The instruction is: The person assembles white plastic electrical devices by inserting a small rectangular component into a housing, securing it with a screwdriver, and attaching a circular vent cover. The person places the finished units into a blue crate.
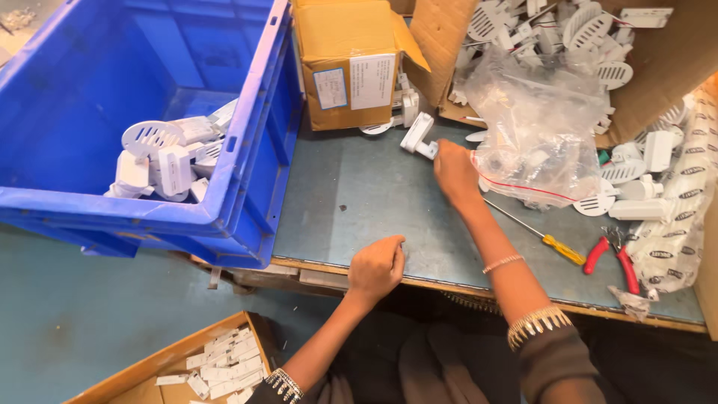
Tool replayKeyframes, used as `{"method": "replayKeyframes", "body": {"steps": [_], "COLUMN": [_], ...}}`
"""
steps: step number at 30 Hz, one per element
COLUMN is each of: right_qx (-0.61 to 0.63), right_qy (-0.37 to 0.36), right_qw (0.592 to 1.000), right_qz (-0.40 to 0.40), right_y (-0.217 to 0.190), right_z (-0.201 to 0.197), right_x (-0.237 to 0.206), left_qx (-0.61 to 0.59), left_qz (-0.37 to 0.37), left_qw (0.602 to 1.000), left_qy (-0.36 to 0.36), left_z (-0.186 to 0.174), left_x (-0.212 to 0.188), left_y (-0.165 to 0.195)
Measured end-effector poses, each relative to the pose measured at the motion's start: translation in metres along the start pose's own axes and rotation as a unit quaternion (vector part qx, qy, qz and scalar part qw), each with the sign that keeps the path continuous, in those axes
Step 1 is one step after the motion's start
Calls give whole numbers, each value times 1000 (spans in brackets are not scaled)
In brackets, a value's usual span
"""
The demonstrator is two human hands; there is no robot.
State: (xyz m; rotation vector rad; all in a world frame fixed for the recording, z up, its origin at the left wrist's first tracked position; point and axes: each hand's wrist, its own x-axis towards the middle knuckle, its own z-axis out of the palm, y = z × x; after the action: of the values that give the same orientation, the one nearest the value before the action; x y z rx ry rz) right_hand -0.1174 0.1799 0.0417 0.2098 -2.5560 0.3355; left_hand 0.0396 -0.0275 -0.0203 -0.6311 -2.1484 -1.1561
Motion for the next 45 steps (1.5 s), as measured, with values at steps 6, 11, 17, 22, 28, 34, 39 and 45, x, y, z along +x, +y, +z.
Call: {"method": "replayKeyframes", "body": {"steps": [6, 11, 17, 22, 28, 34, 39, 45], "right_qx": [286, 478, 469, 398, 313, 368, 366, 397], "right_qy": [-129, -207, -50, -29, -10, -31, -35, -50], "right_qw": [949, 848, 868, 910, 947, 923, 922, 906], "right_qz": [13, 96, 153, 109, 78, 107, 122, 142], "right_y": [-19, -28, -46, -63, -69, -64, -60, -52], "right_z": [-13, -14, -47, -57, -54, -55, -53, -48], "right_x": [-31, -70, -141, -155, -149, -154, -156, -156], "left_qx": [-14, 0, 7, -48, -35, -21, -37, -131], "left_qz": [-38, -71, -75, -165, -125, -40, -77, -219], "left_qw": [999, 997, 997, 982, 988, 998, 994, 963], "left_qy": [19, -21, -30, -77, -79, -40, -69, -88], "left_z": [-4, -9, -11, -14, -11, -2, 0, 4], "left_x": [4, 9, 12, 18, 22, 23, 19, 23], "left_y": [10, 14, 14, 19, 14, 1, 1, 0]}}
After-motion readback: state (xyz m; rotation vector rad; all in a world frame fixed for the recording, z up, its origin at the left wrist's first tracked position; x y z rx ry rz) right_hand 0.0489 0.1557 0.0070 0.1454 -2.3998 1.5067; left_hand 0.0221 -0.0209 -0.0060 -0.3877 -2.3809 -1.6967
